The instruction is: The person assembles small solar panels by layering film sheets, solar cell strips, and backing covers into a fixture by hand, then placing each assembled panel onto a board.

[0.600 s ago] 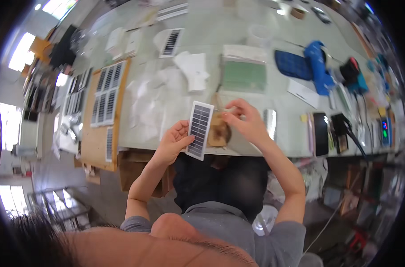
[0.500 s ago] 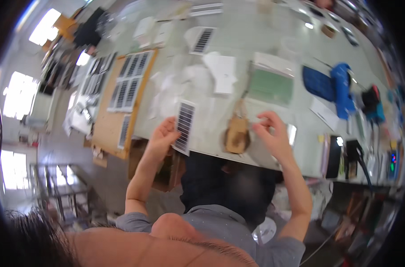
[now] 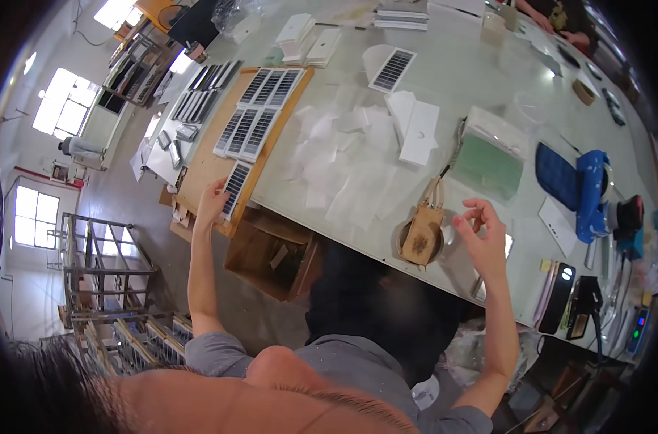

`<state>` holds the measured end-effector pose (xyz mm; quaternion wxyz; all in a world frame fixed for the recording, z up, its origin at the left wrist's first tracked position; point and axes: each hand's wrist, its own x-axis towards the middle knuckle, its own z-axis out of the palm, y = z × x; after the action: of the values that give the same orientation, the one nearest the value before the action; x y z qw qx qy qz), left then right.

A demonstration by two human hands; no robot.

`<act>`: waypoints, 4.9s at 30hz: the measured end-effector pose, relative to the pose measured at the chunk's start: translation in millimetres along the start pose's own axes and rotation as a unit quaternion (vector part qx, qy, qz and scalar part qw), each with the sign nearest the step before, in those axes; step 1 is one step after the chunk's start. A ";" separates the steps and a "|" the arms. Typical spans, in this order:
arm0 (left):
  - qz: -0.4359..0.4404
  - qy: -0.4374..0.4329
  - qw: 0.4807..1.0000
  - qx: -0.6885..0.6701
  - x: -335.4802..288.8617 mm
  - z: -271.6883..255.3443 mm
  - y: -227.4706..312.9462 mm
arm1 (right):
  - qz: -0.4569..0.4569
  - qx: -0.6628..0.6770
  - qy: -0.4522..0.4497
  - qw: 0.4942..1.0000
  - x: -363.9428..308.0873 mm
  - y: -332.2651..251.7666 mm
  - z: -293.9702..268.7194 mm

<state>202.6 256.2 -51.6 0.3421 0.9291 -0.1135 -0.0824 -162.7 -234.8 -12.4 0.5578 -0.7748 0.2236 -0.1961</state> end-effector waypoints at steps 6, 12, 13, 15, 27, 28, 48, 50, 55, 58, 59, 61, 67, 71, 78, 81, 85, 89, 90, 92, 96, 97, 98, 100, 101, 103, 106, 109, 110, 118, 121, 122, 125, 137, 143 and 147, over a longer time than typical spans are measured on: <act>-0.008 -0.001 0.988 0.151 -27.7 15.4 61.5 | -0.157 -0.390 0.161 0.893 46.2 5.2 -22.6; 0.253 0.056 0.958 0.125 -56.6 82.9 160.6 | -0.262 -0.469 0.083 0.840 80.6 24.2 -41.3; 0.239 -0.011 0.969 0.068 -63.6 99.3 176.0 | -0.262 -0.469 0.082 0.839 83.2 21.4 -44.7; 0.232 -0.041 0.970 0.064 -75.3 129.1 207.9 | -0.144 -0.380 0.015 0.914 86.8 10.9 -55.6; 0.309 0.012 0.949 0.051 -84.2 186.1 240.5 | 0.021 0.086 -0.020 0.996 30.1 -11.7 -8.3; 0.316 0.010 0.947 0.051 -84.3 188.5 242.2 | 0.053 0.071 -0.050 0.995 18.4 -12.9 4.1; 0.164 0.000 0.931 -0.325 -61.5 147.9 213.0 | -0.034 -0.255 -0.019 0.966 0.0 16.0 31.0; 0.161 -0.039 0.899 -0.406 -97.1 144.4 236.6 | -0.051 -0.269 0.017 0.962 -0.7 5.4 32.9; 0.110 -0.209 0.861 -0.451 -166.2 177.1 276.1 | -0.103 -0.105 -0.110 0.983 -5.6 -16.9 27.4; 0.137 -0.260 0.848 -0.442 -190.7 202.7 273.6 | -0.041 0.020 -0.117 0.992 -13.7 -20.1 36.5; 0.108 -0.268 0.833 -0.472 -197.8 209.5 266.9 | -0.027 0.008 -0.107 0.994 -14.2 -18.9 37.4; 0.124 -0.264 0.845 -0.449 -209.0 218.1 249.6 | -0.044 -0.068 -0.070 0.994 -11.7 -14.8 34.2; 0.435 -0.217 0.870 -0.078 -193.0 212.4 207.6 | -0.065 -0.184 0.014 0.981 -2.6 10.5 33.7; 0.568 -0.099 0.810 -0.107 -179.9 216.6 210.7 | -0.061 -0.193 0.025 0.979 0.5 14.3 34.9; 0.460 -0.128 0.861 -0.175 -180.1 215.7 228.7 | -0.093 -0.199 0.057 0.974 16.9 22.9 36.0; 0.466 -0.124 0.860 -0.166 -179.2 215.9 228.4 | -0.091 -0.208 0.054 0.972 19.1 25.1 37.7; 0.478 -0.117 0.856 -0.158 -178.4 215.2 230.1 | -0.092 -0.211 0.053 0.972 20.0 22.4 37.6; 0.481 -0.115 0.856 -0.152 -178.1 214.7 229.2 | -0.089 -0.212 0.041 0.972 22.1 19.8 38.5; 0.479 -0.116 0.858 -0.148 -178.5 214.7 229.2 | -0.088 -0.213 0.041 0.972 21.7 20.4 38.1; 0.497 -0.106 0.852 -0.129 -180.0 214.1 230.5 | -0.113 -0.240 0.041 0.963 20.3 21.8 37.4; 0.581 -0.075 0.810 -0.022 -181.8 207.3 238.3 | -0.108 -0.249 0.059 0.961 18.7 15.6 36.6; 0.583 -0.076 0.809 -0.025 -181.7 208.2 237.8 | -0.111 -0.239 0.074 0.962 18.2 12.6 37.3; 0.581 -0.089 0.809 -0.009 -181.8 209.8 236.5 | -0.114 -0.231 0.088 0.962 17.0 10.6 35.8; 0.583 -0.106 0.806 -0.001 -182.0 210.2 237.6 | -0.112 -0.241 0.102 0.959 13.1 9.9 25.0; 0.584 -0.093 0.806 0.011 -183.2 209.2 237.7 | -0.111 -0.247 0.113 0.956 10.2 10.4 17.6; 0.583 -0.081 0.808 0.028 -186.4 205.7 240.1 | -0.125 -0.301 0.115 0.938 2.1 11.1 -7.4; 0.581 -0.080 0.810 0.034 -188.4 201.3 236.3 | -0.114 -0.390 0.084 0.910 -18.1 22.2 -55.9; 0.568 -0.090 0.816 0.053 -190.6 201.0 234.5 | -0.056 -0.508 0.022 0.859 -44.1 29.3 -90.9; 0.568 -0.092 0.817 0.049 -190.9 201.4 235.6 | -0.054 -0.510 0.021 0.858 -50.5 32.0 -94.2; 0.545 -0.082 0.832 0.064 -199.0 198.9 231.2 | -0.053 -0.443 0.039 0.894 -52.2 38.3 -94.3; 0.542 -0.091 0.832 0.074 -200.7 197.5 229.0 | 0.047 -0.259 -0.013 0.965 -49.5 33.5 -97.2; 0.536 -0.090 0.836 0.079 -200.3 198.2 228.5 | 0.090 -0.085 -0.025 0.992 -46.7 32.5 -96.1; 0.547 -0.085 0.828 0.088 -198.7 199.2 223.5 | 0.109 0.040 -0.023 0.993 -34.7 2.8 -70.3; 0.570 -0.065 0.814 0.089 -196.5 203.1 216.4 | 0.130 0.173 -0.030 0.976 15.2 -8.8 21.5; 0.597 0.077 0.799 0.016 -187.8 205.0 222.2 | 0.046 0.208 0.100 0.972 20.5 -25.5 -23.3; 0.635 0.080 0.766 0.067 -173.3 212.6 221.8 | 0.042 0.222 0.124 0.966 15.1 -24.1 -38.2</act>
<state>-47.2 7.2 -53.4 0.2613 0.6689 -0.6546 0.2361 -168.3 -266.3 22.8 0.6914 -0.5911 0.2740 -0.3123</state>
